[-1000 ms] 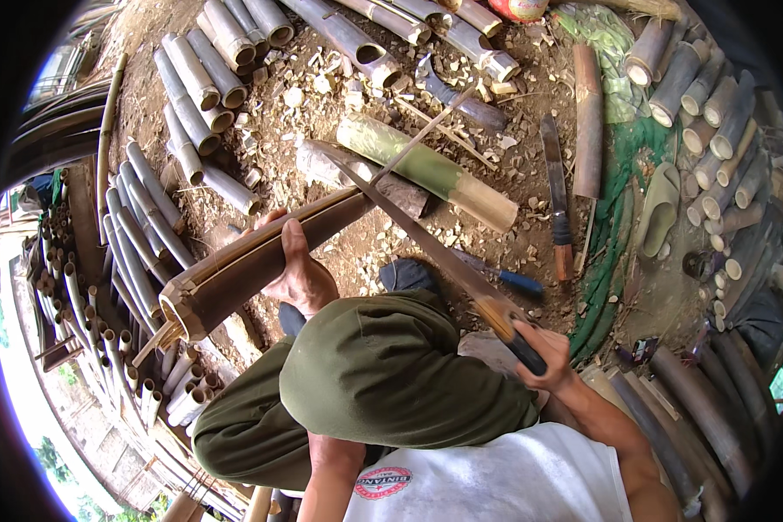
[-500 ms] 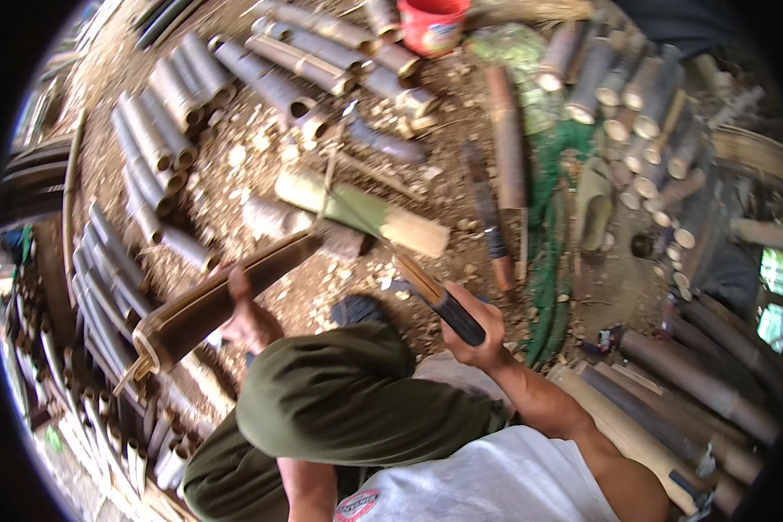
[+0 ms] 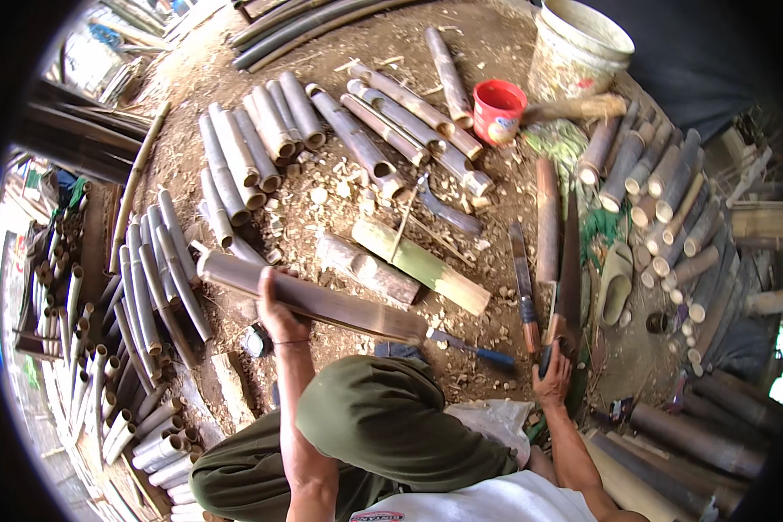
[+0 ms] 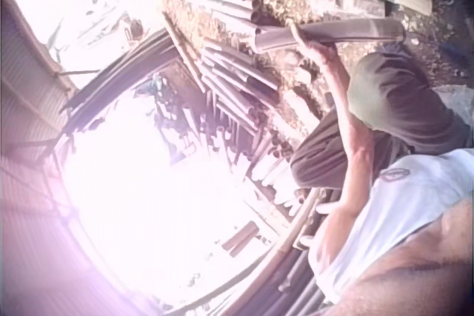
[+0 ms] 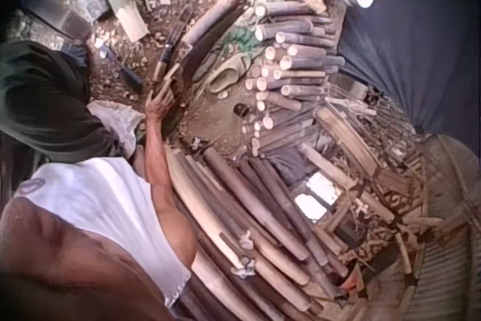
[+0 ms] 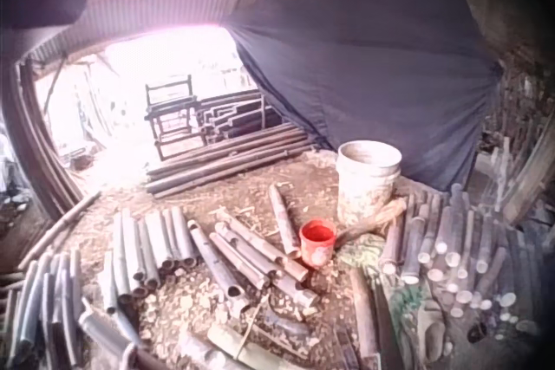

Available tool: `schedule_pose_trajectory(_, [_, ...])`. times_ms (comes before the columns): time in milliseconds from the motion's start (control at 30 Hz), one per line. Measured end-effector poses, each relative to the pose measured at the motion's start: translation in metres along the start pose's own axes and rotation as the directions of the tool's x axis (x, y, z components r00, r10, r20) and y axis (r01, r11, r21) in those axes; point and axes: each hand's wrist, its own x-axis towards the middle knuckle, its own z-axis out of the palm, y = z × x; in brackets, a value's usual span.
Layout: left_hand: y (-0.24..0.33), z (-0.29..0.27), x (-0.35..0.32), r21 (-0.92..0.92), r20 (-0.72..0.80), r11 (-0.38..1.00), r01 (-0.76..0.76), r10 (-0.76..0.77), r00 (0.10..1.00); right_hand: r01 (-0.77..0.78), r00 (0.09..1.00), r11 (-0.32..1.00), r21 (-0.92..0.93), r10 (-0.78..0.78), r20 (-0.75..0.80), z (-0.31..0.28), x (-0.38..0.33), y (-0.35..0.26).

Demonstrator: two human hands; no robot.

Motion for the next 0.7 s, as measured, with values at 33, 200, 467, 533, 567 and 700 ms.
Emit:
schedule_pose_trajectory(33, [0.0, -0.001, -0.002, 0.023, -0.01, 0.999, -0.033, 0.034, 0.999, 0.028, 0.991, 0.999, -0.017, -0.025, 0.131, 0.002, 0.005, -0.013])
schedule_pose_trajectory(200, [-0.022, 0.006, 0.001, -0.061, 0.033, 0.993, 0.104, -0.102, 0.994, 0.235, 0.967, 0.815, 0.529, -0.252, -0.041, -0.049, 0.08, -0.122])
schedule_pose_trajectory(467, [-0.018, 0.013, 0.001, -0.027, 0.001, 0.992, 0.125, -0.125, 0.992, 0.178, 0.529, 0.709, 0.682, -0.653, 0.542, -0.049, 0.15, -0.262])
schedule_pose_trajectory(533, [-0.012, -0.017, 0.018, -0.025, -0.069, 0.996, 0.089, -0.09, 0.994, 0.207, 0.581, 0.774, 0.598, -0.589, 0.561, -0.04, 0.129, -0.272])
schedule_pose_trajectory(567, [-0.004, -0.035, 0.031, -0.003, -0.121, 1.0, 0.028, -0.028, 0.992, 0.241, 0.566, 0.757, 0.607, -0.618, 0.546, -0.041, 0.122, -0.268])
schedule_pose_trajectory(700, [0.018, -0.106, 0.071, 0.012, -0.273, 0.999, 0.032, -0.028, 0.962, 0.329, 0.609, 0.719, 0.612, -0.657, 0.445, -0.056, 0.101, -0.235])
